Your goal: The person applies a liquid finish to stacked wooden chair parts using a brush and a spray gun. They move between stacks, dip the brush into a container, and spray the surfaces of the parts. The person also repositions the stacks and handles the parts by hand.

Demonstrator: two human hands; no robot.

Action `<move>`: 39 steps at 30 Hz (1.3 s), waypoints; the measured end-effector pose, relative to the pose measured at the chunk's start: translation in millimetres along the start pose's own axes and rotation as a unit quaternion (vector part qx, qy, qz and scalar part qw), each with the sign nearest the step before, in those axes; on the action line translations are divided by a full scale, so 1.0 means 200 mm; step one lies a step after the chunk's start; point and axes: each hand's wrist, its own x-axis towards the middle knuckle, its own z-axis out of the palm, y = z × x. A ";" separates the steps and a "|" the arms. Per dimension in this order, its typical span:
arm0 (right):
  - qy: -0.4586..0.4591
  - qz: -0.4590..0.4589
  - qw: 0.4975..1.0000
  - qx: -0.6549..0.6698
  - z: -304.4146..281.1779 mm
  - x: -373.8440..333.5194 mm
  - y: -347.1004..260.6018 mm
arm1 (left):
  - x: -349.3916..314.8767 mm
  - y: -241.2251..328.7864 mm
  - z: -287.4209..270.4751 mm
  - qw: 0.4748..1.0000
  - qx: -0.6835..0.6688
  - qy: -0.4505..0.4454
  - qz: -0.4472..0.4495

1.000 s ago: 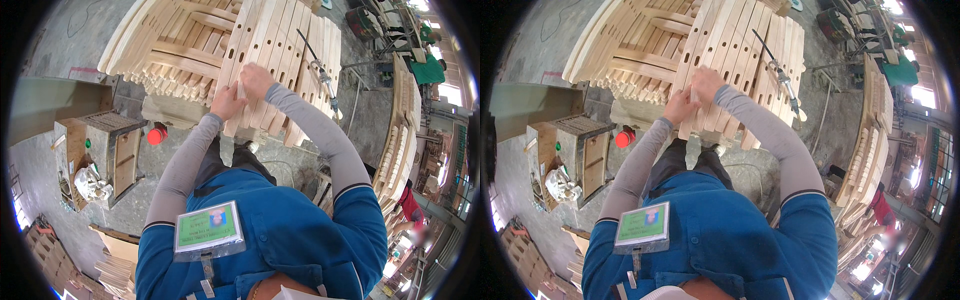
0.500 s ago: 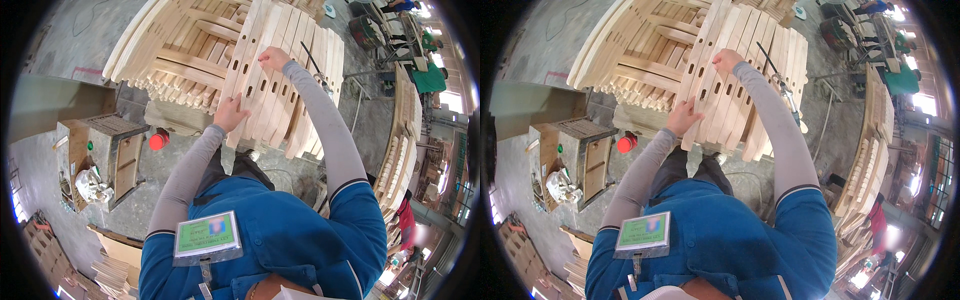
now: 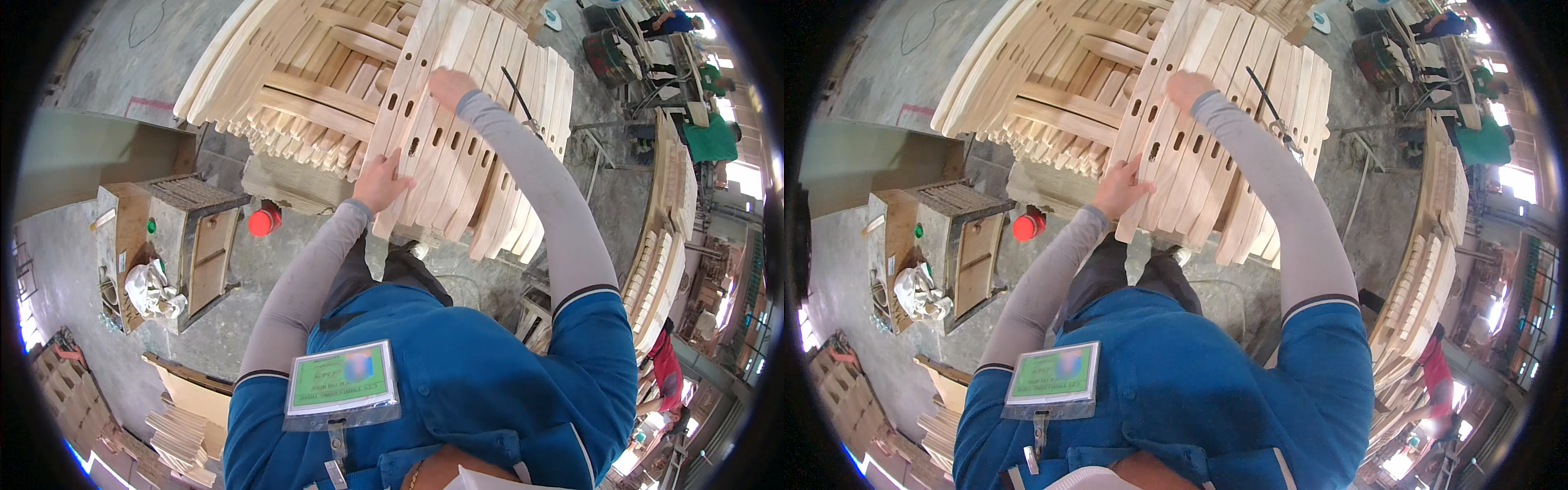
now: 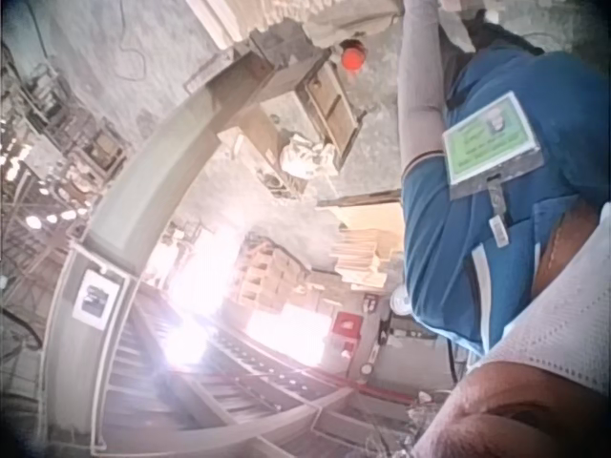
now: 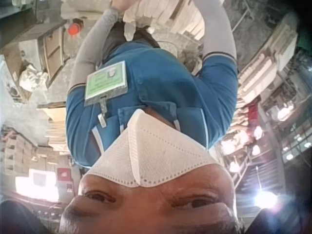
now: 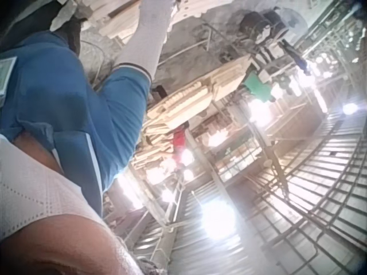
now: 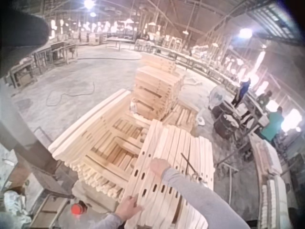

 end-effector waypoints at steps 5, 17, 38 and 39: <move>0.091 0.195 0.973 0.084 -0.14 -0.03 0.14 | -0.02 -0.02 0.02 1.000 -0.014 0.024 0.010; 0.001 0.145 0.743 0.653 -0.10 -0.17 -0.31 | -0.23 0.04 -0.12 0.999 0.015 0.051 -0.010; 0.056 0.373 0.899 0.223 0.14 -1.22 0.43 | 0.50 -0.11 -1.51 0.861 0.434 0.191 -0.184; 0.073 0.371 0.902 0.207 0.12 -1.22 0.42 | 0.52 -0.10 -1.52 0.859 0.439 0.186 -0.186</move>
